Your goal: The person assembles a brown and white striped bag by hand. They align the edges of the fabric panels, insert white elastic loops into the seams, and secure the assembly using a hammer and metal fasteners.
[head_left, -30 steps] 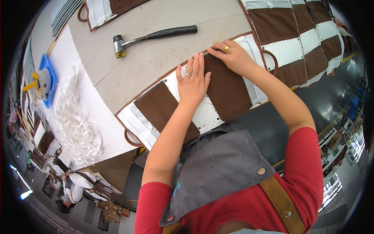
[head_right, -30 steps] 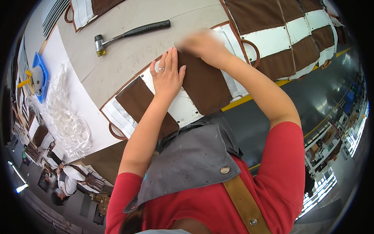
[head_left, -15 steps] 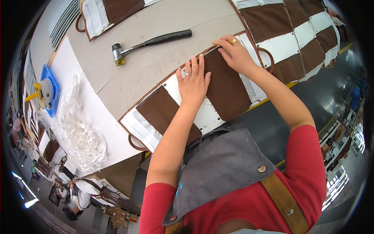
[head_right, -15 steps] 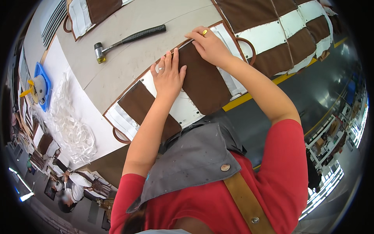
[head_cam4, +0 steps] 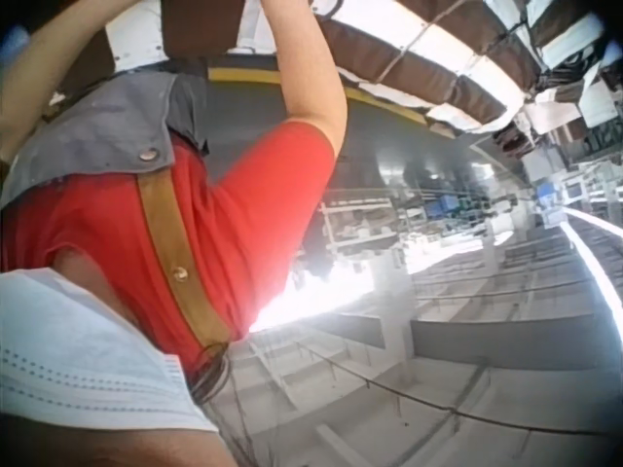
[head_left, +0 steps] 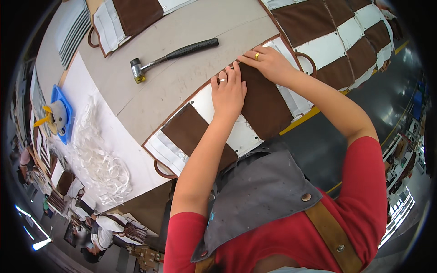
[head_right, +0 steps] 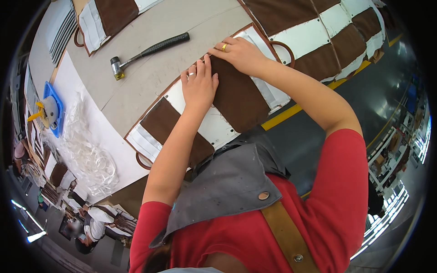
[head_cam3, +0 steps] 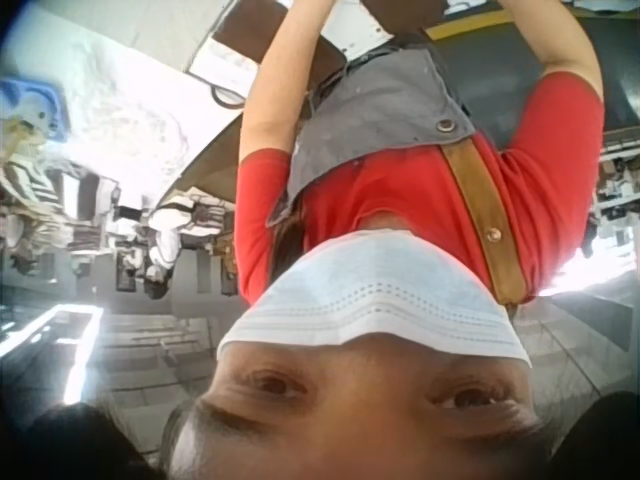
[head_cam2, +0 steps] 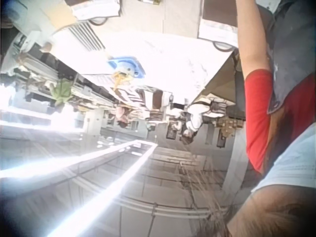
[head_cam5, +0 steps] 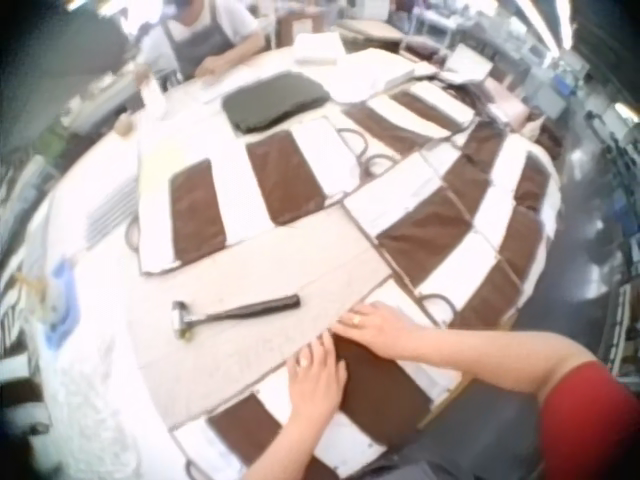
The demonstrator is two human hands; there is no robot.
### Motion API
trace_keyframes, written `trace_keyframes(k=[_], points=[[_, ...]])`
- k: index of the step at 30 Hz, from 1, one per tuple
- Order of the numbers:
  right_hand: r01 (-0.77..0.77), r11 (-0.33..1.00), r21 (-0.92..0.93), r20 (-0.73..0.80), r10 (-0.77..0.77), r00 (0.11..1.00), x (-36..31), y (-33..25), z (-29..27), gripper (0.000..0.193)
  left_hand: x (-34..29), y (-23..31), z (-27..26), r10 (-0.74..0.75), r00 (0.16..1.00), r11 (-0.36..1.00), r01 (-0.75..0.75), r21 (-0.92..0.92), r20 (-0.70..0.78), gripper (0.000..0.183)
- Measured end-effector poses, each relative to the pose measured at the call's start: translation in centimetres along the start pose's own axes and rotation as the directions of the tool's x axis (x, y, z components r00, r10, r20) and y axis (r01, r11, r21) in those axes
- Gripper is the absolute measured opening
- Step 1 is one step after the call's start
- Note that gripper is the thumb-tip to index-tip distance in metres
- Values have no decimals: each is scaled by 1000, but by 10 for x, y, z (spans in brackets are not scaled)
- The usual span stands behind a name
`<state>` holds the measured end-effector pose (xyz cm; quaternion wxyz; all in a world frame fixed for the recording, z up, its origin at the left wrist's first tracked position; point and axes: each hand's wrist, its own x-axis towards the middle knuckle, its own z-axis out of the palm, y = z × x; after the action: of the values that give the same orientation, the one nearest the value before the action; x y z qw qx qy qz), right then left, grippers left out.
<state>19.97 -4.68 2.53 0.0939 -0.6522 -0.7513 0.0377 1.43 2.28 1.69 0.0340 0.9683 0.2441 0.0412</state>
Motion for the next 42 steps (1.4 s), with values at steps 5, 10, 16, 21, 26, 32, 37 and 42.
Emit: trace_keyframes(k=[5,10,16,21,26,32,37,42], points=[[81,973,-215,77,-66,995,8,-6,-13,44,-3,-3,3,10,999,1000,-10,-9,-43,55],[15,964,-265,32,-7,999,-2,9,-22,34,-16,-11,-10,6,1000,988,-5,-154,5,55],[-128,970,205,-78,147,986,8,-14,-12,38,-36,-12,-18,46,999,969,-38,-245,24,52],[-78,977,200,-42,88,995,7,-18,-2,46,-19,-4,-9,32,999,974,-37,-222,-27,52],[-92,994,66,-58,95,994,4,-27,6,48,-20,-1,1,37,999,986,-32,-161,29,55],[-163,985,46,-3,164,987,2,-29,8,55,-37,-9,-6,66,997,965,-51,-256,50,56],[-137,990,-36,88,140,986,8,-38,-3,56,-38,-10,-17,-9,1000,976,14,-219,26,58],[-72,979,-190,93,91,991,6,-44,0,49,-36,-7,-3,-22,997,996,28,-88,68,60]])
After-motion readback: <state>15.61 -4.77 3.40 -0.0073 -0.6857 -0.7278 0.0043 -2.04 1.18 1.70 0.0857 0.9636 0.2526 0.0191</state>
